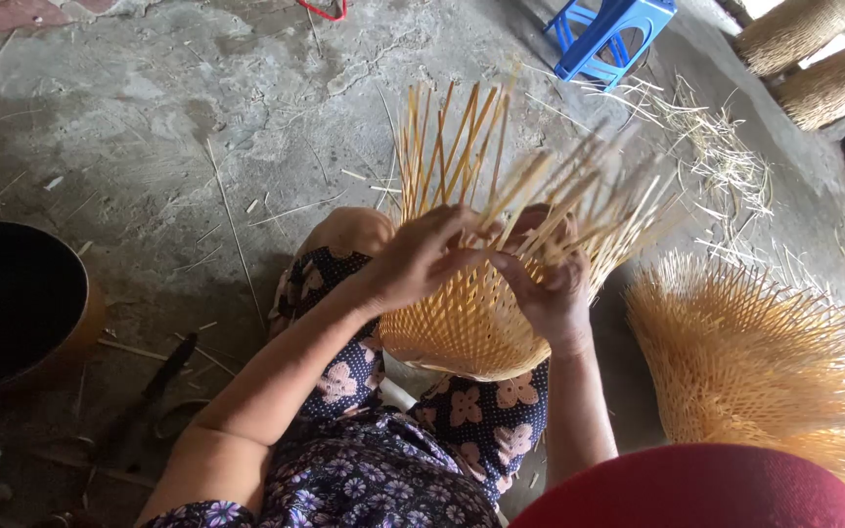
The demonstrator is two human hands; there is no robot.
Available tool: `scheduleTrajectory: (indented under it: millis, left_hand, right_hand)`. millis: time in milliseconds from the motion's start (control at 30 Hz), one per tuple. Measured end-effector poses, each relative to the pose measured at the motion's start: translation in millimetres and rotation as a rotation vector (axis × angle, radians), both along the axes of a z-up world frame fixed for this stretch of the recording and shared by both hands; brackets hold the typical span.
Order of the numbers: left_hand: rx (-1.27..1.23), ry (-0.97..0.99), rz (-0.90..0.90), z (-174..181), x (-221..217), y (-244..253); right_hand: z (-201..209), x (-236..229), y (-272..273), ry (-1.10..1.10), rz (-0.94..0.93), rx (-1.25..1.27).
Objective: The person weaves a bamboo basket by bending, interlacing, and tucking bamboo strips together by hand.
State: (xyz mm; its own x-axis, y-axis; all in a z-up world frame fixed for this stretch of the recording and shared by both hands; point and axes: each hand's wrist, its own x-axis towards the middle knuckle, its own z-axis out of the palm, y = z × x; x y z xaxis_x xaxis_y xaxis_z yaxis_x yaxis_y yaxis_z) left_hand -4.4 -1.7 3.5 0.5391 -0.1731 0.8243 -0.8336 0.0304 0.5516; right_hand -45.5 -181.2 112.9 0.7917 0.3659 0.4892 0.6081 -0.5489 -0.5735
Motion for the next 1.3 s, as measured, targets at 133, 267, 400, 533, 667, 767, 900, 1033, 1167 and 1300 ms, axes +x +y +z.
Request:
scheduleTrajectory:
  millis: [133, 267, 400, 533, 667, 767, 900, 1033, 1167, 1300]
  left_hand:
    - [0.251, 0.033, 0.206, 19.0, -16.1, 0.0]
    - [0.079, -0.143, 0.172, 44.6, -23.3, 4.4]
    - [0.011, 0.056, -0.142, 14.5, 0.0, 3.8]
    - [0.041, 0.294, -0.132, -3.0, 1.1, -1.4]
    - [-0.173, 0.013, -0.125, 6.0, -12.5, -0.6]
    - [-0.026, -0.070, 0.159, 21.8, -21.4, -2.7]
    - [0.107, -0.232, 0.306, 21.1, -24.3, -4.3]
    - [0.368, 0.100, 0.312, 24.3, -28.6, -12.5]
    - [0.192, 0.140, 0.105, 35.2, -20.6, -1.0]
    - [-0.037, -0.037, -0.001, 9.2, -15.9, -8.3]
  right_hand:
    - [2.8, -5.5, 3.5, -0.291, 0.023, -0.126]
    - [-10.4, 1.2, -7.2, -0.316, 0.052, -0.121]
    - [-13.1, 7.2, -18.1, 0.039, 0.155, 0.227]
    - [-20.8, 12.1, -26.6, 0.236, 0.115, 0.306]
    - [-10.7, 9.0, -17.1, 0.176, 0.019, 0.150]
    - [-33.1, 23.6, -35.9, 0.287, 0.044, 0.229]
    - [-27.3, 22.3, -38.5, 0.410, 0.308, 0.500]
    - [-2.0, -4.4, -8.0, 0.026, 0.223, 0.214]
    - [-30.1, 4.4, -32.1, -0.507, -0.062, -0.226]
    - [-30.3, 5.3, -39.6, -0.085, -0.054, 0.127]
